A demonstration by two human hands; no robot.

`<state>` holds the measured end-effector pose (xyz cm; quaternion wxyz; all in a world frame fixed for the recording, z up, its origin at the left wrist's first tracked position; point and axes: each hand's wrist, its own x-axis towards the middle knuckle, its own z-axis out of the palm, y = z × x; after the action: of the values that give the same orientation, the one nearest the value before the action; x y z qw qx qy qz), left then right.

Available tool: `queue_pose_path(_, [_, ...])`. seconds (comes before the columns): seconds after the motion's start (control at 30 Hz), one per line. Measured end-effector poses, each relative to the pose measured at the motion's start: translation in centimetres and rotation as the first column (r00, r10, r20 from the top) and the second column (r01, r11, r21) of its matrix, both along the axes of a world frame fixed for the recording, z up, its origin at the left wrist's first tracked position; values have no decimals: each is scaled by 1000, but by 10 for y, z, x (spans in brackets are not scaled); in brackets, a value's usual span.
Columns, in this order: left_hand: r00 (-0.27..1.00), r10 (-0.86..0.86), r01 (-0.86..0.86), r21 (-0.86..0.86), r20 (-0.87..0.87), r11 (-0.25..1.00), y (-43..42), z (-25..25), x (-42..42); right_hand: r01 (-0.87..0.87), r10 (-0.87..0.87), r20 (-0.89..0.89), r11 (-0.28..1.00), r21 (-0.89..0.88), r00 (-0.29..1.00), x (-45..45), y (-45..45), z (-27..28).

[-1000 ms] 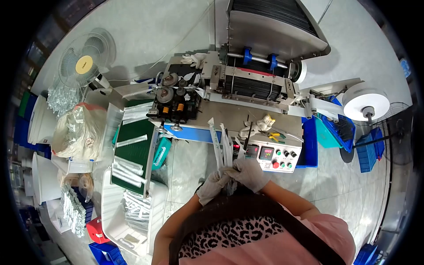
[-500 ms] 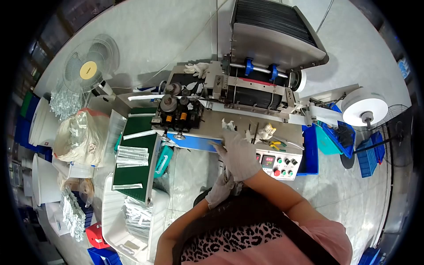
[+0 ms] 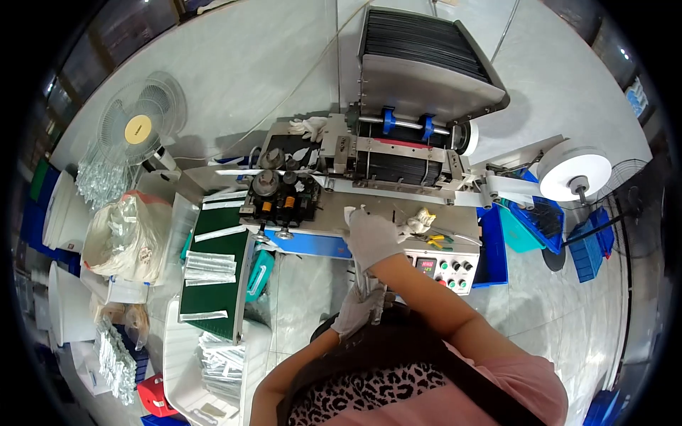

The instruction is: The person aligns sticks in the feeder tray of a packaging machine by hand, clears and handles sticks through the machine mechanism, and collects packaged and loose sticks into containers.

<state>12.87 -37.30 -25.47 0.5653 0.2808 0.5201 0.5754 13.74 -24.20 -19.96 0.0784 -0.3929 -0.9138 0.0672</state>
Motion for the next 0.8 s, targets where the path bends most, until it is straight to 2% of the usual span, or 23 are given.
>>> queue_pose_path(0.07, [998, -4, -5, -158, -61, 987, 0, 10, -1, -28, 28, 45, 1000, 6, 999, 1, -5, -5])
queue_pose_path(0.1, [998, -3, -6, -155, -61, 988, 0, 3, -1, -65, 64, 72, 998, 11, 995, 0, -5, -19])
queue_pose_path(0.17, [995, 60, -53, -89, 82, 995, -1, -7, -1, -105, 102, 100, 994, 17, 990, -2, -4, -20])
queue_pose_path(0.23, [997, 37, -30, -99, 65, 995, -1, 0, -3, -58, 70, 35, 963, -263, 997, -1, 3, -14])
queue_pose_path(0.27, [999, 14, -8, -116, 48, 993, -3, 6, -4, -66, 79, 37, 962, -265, 996, 1, 5, -11])
queue_pose_path(0.3, [998, 25, -19, -120, 51, 993, -3, -5, -5, -52, 61, 24, 958, -282, 998, 3, 7, -9])
queue_pose_path(0.37, [984, -105, 117, -78, 144, 990, 0, -34, -5, -45, 53, 18, 951, -306, 998, 1, 7, -5])
queue_pose_path(0.4, [984, -96, 110, -83, 150, 990, 0, -42, -4, -23, 39, 49, 955, -296, 998, -1, 5, -2])
queue_pose_path(0.47, [995, -98, 96, -54, -22, 994, 1, -43, -2, -3, 29, 87, 956, -292, 996, 0, 2, -6])
queue_pose_path(0.57, [986, -134, 122, -121, -98, 985, -1, -37, -4, -108, 111, -6, 958, -266, 994, 6, 3, -15])
queue_pose_path(0.6, [986, -133, 121, -124, -96, 985, -4, -37, -6, -183, 188, -17, 928, -325, 982, 13, -3, -15])
queue_pose_path(0.63, [988, -141, 146, -66, 70, 987, -8, -39, -10, -256, 264, -31, 887, -385, 964, 21, -11, -17])
queue_pose_path(0.67, [960, -152, 157, -3, 237, 988, -11, -41, -11, -256, 267, -26, 884, -391, 963, 28, -19, -25])
queue_pose_path(0.7, [958, -147, 153, -7, 246, 988, -13, -52, -5, -315, 304, -95, 852, -418, 948, 36, -28, -35])
queue_pose_path(0.73, [927, -51, 26, 71, 373, 997, -14, -71, 1, -375, 337, -166, 817, -439, 927, 43, -35, -42])
queue_pose_path(0.8, [867, 45, -123, 125, 497, 984, -17, -104, 0, -374, 374, -102, 787, -491, 922, 53, -46, -30])
